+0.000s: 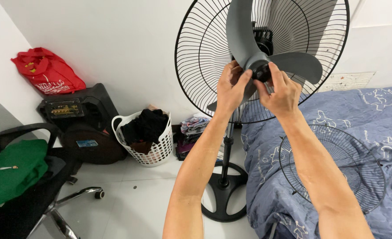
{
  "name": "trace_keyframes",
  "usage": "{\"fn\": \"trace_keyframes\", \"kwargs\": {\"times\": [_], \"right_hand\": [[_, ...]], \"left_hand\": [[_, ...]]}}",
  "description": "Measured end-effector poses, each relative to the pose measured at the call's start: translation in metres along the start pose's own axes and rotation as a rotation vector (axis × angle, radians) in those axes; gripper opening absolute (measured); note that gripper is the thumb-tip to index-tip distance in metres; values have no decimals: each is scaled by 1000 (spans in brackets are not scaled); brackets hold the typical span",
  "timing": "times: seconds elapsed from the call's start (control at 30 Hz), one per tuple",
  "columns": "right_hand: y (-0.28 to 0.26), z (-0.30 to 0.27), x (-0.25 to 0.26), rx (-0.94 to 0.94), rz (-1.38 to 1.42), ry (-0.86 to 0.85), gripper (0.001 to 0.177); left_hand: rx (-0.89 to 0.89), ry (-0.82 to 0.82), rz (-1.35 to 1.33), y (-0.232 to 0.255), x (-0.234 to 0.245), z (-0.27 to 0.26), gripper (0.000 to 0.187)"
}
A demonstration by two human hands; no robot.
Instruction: The person removes the central cap from a standing fan, wipes it with a cloth, and then repeatedly attempts to reattach it to the fan hub. The person rotates the cap and aligns it with the fan blades multiple times.
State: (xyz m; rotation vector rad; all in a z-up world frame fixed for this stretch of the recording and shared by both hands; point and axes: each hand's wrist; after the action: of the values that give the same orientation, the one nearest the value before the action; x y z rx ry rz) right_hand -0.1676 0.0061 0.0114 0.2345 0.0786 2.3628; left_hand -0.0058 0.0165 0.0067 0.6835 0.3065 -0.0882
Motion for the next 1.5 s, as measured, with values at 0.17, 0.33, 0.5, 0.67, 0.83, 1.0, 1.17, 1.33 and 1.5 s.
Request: {"fn": "trace_keyframes", "kwargs": {"times": [0.17,0.33,0.5,0.67,0.83,1.0,1.17,1.33,1.5], "right_hand": [[12,-24,2,-442,692,12,41],[33,-54,2,-764,1620,-50,46],[41,-71,-6,-804,1982,-198,55],[38,-78,-2,-744,2080,-255,53],[35,-79,-3,-722,2079,-238,54],[36,-77,-1,-720,2008,-262,54],[27,-59,11,-735,1702,-206,48],[3,-25,27,-390,708,-115,49],[-6,-9,25,-270,330,-53,44]], "left_hand": [[-10,52,15,3,1,-3,50],[-138,102,211,3,3,-11,55],[-321,288,415,-6,5,-26,35],[-384,-4,405,7,-5,-63,24],[-582,-102,452,28,-22,-68,44],[-572,-97,482,21,-26,-68,40],[-561,-57,422,17,-16,-65,44],[-294,164,327,8,0,-41,41],[-250,153,353,2,3,-17,49]]}}
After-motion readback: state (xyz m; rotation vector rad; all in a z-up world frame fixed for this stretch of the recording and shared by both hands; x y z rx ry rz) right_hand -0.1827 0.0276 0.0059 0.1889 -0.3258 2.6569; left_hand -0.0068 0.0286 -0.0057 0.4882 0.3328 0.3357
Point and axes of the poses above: each hand's wrist, its own z-axis towards the middle knuckle, its own x-axis out of the back of the hand, y = z × x, and after that the axes turned 6 degrees about -z, right-handed
